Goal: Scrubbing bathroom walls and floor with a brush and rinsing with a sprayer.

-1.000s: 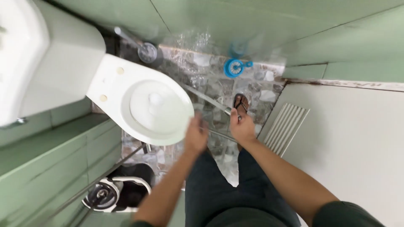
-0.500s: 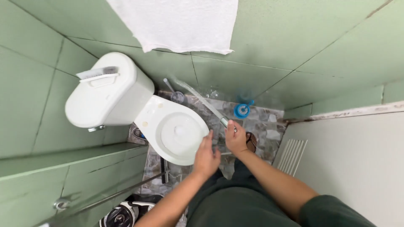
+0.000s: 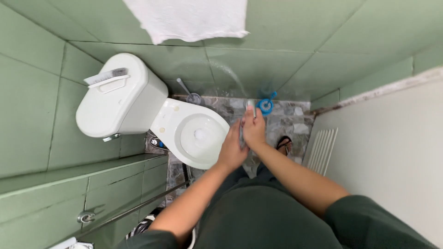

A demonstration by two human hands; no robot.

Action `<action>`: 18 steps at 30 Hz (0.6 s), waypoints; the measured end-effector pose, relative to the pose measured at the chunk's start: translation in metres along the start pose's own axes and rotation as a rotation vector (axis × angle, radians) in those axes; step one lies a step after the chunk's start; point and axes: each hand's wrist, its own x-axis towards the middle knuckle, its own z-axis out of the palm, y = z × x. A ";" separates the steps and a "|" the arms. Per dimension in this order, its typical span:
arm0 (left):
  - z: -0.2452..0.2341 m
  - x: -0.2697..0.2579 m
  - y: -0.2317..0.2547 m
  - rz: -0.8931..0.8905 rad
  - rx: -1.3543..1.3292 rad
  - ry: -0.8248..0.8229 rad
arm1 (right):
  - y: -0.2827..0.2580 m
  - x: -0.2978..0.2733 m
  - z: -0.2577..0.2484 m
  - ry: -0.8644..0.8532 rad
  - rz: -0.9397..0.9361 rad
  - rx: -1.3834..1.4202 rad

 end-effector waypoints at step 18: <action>0.101 0.074 -0.002 -0.345 -0.020 0.086 | 0.052 -0.138 -0.259 -0.187 0.076 -0.339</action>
